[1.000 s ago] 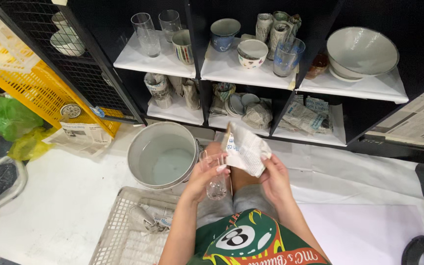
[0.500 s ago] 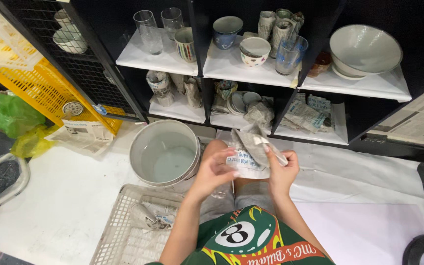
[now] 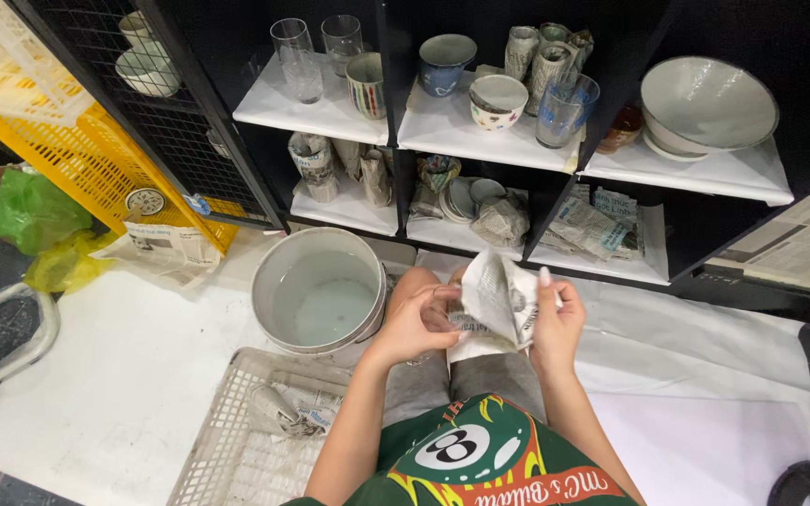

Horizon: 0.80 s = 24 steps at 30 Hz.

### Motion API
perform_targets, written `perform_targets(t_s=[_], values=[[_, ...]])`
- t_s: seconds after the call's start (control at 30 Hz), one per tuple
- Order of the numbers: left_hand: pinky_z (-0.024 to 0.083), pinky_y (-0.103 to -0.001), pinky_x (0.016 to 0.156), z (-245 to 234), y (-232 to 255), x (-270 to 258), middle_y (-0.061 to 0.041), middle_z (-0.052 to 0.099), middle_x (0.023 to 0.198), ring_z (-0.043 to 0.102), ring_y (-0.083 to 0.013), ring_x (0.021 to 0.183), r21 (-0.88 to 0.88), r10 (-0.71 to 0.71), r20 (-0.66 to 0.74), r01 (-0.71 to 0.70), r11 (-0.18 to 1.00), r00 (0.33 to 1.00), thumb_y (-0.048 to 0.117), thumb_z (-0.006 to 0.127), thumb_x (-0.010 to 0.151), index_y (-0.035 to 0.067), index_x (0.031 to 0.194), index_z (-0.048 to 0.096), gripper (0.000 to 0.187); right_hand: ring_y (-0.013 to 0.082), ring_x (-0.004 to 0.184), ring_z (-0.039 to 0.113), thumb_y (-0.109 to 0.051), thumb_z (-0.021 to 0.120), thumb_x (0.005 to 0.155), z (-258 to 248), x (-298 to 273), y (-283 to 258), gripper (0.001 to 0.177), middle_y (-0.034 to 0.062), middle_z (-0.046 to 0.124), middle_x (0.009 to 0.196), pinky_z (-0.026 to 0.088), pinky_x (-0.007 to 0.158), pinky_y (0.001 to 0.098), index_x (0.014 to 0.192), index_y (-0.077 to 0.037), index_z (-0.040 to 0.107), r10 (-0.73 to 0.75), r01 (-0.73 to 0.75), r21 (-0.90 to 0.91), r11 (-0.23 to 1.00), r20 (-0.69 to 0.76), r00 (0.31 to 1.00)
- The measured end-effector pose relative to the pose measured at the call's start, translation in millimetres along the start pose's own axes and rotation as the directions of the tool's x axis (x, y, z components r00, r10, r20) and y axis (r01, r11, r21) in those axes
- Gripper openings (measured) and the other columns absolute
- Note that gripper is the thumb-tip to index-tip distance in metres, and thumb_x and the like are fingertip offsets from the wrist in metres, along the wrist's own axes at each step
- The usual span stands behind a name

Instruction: The person washes a glass and a bowl in a bucket of water, then dries them with a cloth and wraps them in newspaper. The person repeats this process with a mug, washing and drying each item individually before wrapping it.

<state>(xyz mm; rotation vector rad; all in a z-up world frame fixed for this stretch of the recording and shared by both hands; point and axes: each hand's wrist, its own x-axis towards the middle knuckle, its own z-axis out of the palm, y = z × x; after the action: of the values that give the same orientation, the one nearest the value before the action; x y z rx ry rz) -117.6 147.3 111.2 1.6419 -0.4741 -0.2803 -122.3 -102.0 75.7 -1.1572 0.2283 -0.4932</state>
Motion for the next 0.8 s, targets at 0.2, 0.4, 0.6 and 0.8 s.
perform_targets(t_s=[0.2, 0.4, 0.6, 0.8], values=[[0.059, -0.03, 0.09, -9, -29, -7, -0.022, 0.066, 0.126, 0.074, -0.0181, 0.105, -0.31, -0.14, -0.234, 0.063, 0.949, 0.962, 0.015, 0.085, 0.079, -0.008, 0.146, 0.045, 0.081, 0.0039, 0.072, 0.052, -0.029, 0.063, 0.107, -37, 20, 10, 0.029, -0.0037, 0.062, 0.08, 0.047, 0.064, 0.0219, 0.085, -0.012, 0.055, 0.021, -0.007, 0.082, 0.997, -0.176, 0.984], [0.056, -0.031, 0.093, -18, -51, -20, -0.016, 0.041, 0.152, 0.061, -0.0126, 0.116, -0.076, -0.037, -0.454, 0.002, 0.997, 0.89, 0.009, 0.087, 0.079, -0.012, 0.148, 0.042, 0.084, 0.0052, 0.072, 0.046, -0.03, 0.069, 0.106, -77, 38, 65, 0.032, -0.0028, 0.058, 0.079, 0.039, 0.063, 0.0228, 0.085, -0.008, 0.058, -0.064, 0.006, -0.279, 0.96, -0.201, 0.977], [0.049, -0.03, 0.074, -31, -49, -27, -0.03, 0.065, 0.111, 0.063, -0.0183, 0.085, -0.426, -0.319, -0.389, 0.138, 0.894, 0.864, 0.005, 0.078, 0.084, -0.002, 0.149, 0.052, 0.071, 0.0133, 0.08, 0.055, -0.023, 0.078, 0.098, -91, 44, 92, 0.029, 0.0063, 0.064, 0.083, 0.047, 0.073, 0.0297, 0.09, 0.0, 0.063, -0.193, 0.238, -0.656, 0.716, 0.141, 0.971], [0.058, -0.024, 0.078, -20, -20, 1, 0.0, 0.072, 0.11, 0.072, -0.0113, 0.094, -0.392, -0.163, -0.287, 0.039, 0.919, 0.944, 0.013, 0.079, 0.082, 0.001, 0.125, 0.058, 0.049, 0.0196, 0.097, 0.068, -0.018, 0.087, 0.077, -62, 53, 74, 0.042, 0.0118, 0.073, 0.102, 0.053, 0.086, 0.0334, 0.108, -0.001, 0.065, -0.127, 0.456, -0.622, 0.637, 0.5, 0.857]])
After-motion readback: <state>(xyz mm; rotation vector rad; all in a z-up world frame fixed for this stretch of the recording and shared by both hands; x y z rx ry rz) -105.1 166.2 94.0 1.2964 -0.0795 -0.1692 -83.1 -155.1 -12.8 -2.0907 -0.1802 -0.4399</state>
